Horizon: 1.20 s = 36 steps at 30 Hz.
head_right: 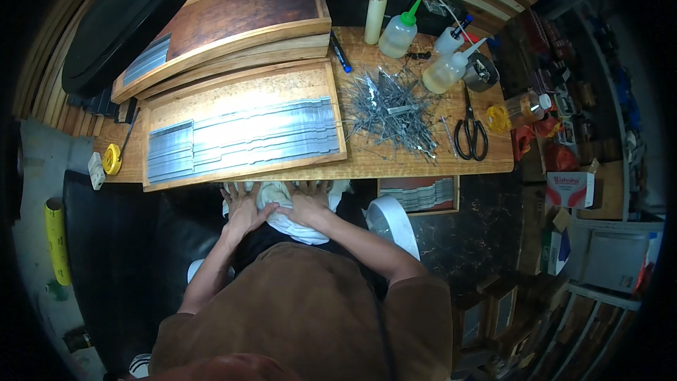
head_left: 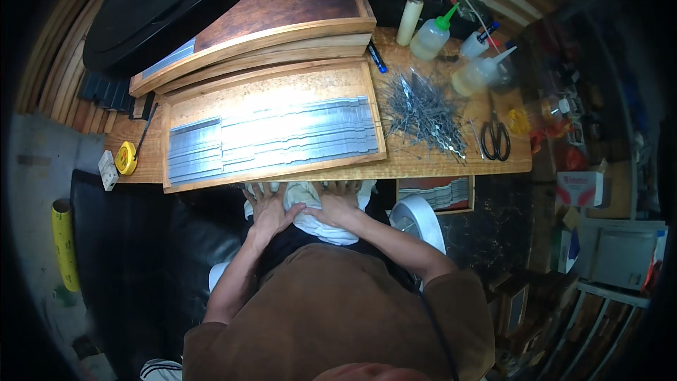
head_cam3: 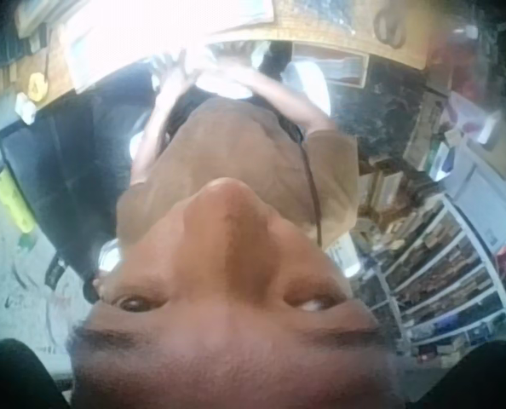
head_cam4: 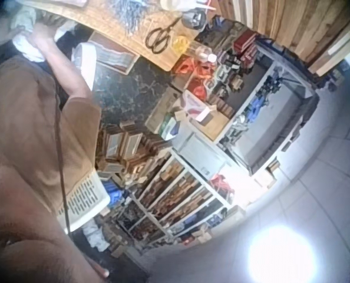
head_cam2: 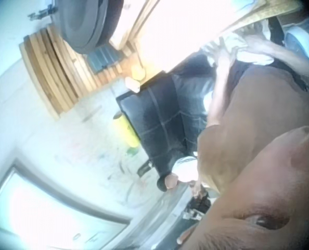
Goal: The person assembles small metal components by hand, repeatedly joining and separating pieces. They wipe the components with a white cloth and continue handling them throughout the clip.
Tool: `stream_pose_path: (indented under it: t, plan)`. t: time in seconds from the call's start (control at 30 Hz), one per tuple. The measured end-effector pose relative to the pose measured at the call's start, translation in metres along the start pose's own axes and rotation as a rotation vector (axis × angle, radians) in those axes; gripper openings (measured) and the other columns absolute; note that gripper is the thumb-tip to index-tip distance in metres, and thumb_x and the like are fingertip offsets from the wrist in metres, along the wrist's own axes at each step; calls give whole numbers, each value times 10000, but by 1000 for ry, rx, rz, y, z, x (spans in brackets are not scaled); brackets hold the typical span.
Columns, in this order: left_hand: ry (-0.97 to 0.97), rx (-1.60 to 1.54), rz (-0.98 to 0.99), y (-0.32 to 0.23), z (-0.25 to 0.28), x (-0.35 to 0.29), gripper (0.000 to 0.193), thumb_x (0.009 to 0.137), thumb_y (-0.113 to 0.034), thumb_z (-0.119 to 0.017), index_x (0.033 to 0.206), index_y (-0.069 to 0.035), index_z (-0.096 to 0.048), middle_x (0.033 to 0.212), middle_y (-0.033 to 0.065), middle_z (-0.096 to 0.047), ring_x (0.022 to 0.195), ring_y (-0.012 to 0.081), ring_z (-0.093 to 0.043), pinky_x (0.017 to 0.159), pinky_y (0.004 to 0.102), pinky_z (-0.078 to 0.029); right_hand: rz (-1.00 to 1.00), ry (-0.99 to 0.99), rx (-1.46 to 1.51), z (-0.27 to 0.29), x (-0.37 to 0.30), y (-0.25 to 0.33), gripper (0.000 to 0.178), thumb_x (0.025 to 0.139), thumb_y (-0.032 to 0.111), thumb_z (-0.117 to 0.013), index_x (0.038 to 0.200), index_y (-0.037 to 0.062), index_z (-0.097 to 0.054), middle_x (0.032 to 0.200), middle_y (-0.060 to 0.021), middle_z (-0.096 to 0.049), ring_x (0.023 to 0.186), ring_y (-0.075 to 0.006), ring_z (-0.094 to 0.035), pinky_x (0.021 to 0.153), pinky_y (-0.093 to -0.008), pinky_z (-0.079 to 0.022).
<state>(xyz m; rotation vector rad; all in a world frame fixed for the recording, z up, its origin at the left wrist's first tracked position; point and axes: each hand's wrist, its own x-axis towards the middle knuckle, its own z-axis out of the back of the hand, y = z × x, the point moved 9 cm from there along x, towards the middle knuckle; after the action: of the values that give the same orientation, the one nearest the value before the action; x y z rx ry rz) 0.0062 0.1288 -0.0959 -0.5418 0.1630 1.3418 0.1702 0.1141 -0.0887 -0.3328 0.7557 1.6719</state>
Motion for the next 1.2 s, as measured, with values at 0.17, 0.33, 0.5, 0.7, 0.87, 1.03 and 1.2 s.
stream_pose_path:
  t: [0.17,0.33,0.5,0.7,0.87,1.03,1.2]
  plan:
    - [24,58,30,4,-6,16,909,892,-643,-690,1613,-142,-451,1640,399,-261,1487,698,-163,1161,819,-186,17,-150,103,-5,14,-3,932,982,692,-525,1681,124,-285,1661,-303,-349,1558,-517,-251,1243,-704,-124]
    - [38,106,100,7,-13,22,905,897,-631,-686,1609,-122,-452,1635,387,-290,1499,673,-179,1165,802,-211,52,-238,118,-9,21,-5,872,989,659,-527,1616,64,-419,1615,-301,-423,1521,-495,-335,1243,-669,-177]
    - [-4,84,92,3,-5,19,881,920,-624,-662,1590,-85,-471,1604,394,-340,1501,658,-200,1164,797,-217,64,-228,175,-2,16,-4,842,994,636,-535,1578,33,-474,1593,-286,-466,1522,-444,-362,1241,-650,-184]
    - [-255,136,-46,3,-13,22,599,1000,-469,-617,1438,-62,-647,1532,380,-438,1439,623,-345,1150,815,-204,65,-345,108,0,17,-3,820,998,617,-534,1562,24,-493,1553,-260,-529,1497,-421,-415,1230,-629,-209]
    - [-289,63,-208,-7,-13,24,436,1011,-347,-616,1307,-52,-741,1368,260,-624,1372,465,-490,1181,738,-209,67,-371,78,-8,24,-6,782,983,581,-584,1518,14,-535,1437,-285,-611,1393,-423,-528,1191,-561,-328]
    - [-275,-7,-299,-18,6,19,406,981,-400,-657,1301,-178,-774,1386,156,-681,1355,359,-549,1206,654,-209,66,-146,169,-3,12,-20,775,959,549,-625,1531,35,-527,1432,-291,-615,1373,-437,-550,1178,-519,-390]
    - [-112,-166,-332,-15,8,16,352,980,-394,-667,1180,-143,-813,1318,141,-716,1354,358,-547,1213,649,-168,170,-133,283,4,5,-33,735,967,468,-640,1575,84,-492,1472,-273,-598,1417,-426,-514,1215,-466,-366]
